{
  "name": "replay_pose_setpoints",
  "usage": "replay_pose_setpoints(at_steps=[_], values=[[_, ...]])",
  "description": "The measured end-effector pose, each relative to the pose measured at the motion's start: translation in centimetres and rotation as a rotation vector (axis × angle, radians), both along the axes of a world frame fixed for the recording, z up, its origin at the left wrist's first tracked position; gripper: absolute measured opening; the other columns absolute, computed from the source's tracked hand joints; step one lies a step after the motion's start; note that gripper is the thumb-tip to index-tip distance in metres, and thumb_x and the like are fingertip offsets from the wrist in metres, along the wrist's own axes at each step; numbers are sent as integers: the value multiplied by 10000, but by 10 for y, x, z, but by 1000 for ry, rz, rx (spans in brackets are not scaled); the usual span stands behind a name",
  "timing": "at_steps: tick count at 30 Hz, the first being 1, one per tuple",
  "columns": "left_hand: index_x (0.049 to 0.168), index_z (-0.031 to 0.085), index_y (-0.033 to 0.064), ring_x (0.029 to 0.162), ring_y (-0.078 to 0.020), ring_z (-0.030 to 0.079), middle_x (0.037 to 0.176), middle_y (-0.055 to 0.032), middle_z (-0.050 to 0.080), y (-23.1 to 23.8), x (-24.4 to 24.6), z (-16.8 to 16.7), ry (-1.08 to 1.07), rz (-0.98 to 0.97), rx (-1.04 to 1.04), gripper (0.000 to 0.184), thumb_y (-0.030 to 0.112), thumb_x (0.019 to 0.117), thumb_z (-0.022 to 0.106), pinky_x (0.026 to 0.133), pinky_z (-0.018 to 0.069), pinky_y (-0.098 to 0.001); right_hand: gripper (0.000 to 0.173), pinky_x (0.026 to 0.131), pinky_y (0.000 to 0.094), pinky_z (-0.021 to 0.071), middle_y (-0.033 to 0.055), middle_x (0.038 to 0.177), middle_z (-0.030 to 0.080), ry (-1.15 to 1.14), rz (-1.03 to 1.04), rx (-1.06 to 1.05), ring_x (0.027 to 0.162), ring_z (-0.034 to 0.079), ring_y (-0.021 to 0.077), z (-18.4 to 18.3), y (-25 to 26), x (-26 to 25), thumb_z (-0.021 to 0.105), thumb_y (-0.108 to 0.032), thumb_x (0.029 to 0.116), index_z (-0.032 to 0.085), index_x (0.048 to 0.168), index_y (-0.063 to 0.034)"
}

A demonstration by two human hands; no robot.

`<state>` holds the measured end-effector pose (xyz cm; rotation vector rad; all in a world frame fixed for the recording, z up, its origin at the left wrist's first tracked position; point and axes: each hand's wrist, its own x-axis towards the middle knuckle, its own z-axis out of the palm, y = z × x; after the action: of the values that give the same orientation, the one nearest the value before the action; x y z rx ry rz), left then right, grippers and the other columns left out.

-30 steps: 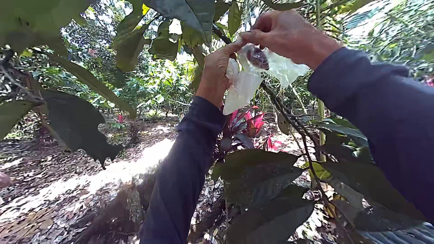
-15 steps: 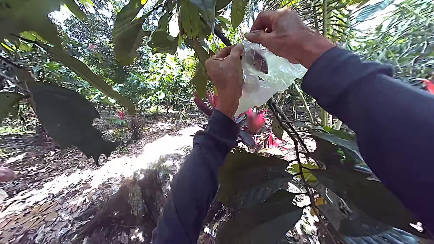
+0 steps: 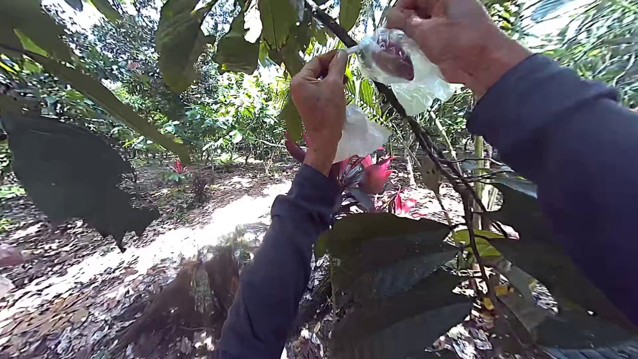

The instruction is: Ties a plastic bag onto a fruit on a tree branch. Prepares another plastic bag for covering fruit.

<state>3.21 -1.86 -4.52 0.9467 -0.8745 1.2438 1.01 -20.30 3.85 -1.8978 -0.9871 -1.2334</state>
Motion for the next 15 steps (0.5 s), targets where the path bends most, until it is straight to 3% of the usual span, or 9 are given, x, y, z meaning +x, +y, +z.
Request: replay_pose_setpoints(at_steps=[2,5,11,15], values=[[1003,734,-40,528,-127,571,768,-94,685,-1,0,3,-62,-3,3,127,75,970,691,451,480,-265,233,839,297,578,-3,1047,690,69,153,25,931,673,79,2,5,-3,611,-308,1038,644,1139,-101],[1029,731,-35,576,-124,585,851,-98,706,-3,-3,6,-101,9,14,130,73,971,690,478,482,-267,218,781,286,605,28,1040,753,169,339,54,888,722,122,5,13,-6,623,-255,1033,643,1159,-78],[1042,700,-52,582,-130,582,892,-123,697,-6,-2,18,-179,-29,61,110,26,987,645,462,474,-258,193,717,255,583,0,951,723,160,305,66,812,688,89,13,17,1,664,-251,1006,659,1128,-102],[1050,665,-53,575,-125,552,865,-114,651,-5,-7,14,-44,-173,36,108,34,1008,618,474,471,-241,156,733,243,579,-11,934,688,111,237,6,806,667,66,17,11,5,667,-220,998,644,1105,-109]])
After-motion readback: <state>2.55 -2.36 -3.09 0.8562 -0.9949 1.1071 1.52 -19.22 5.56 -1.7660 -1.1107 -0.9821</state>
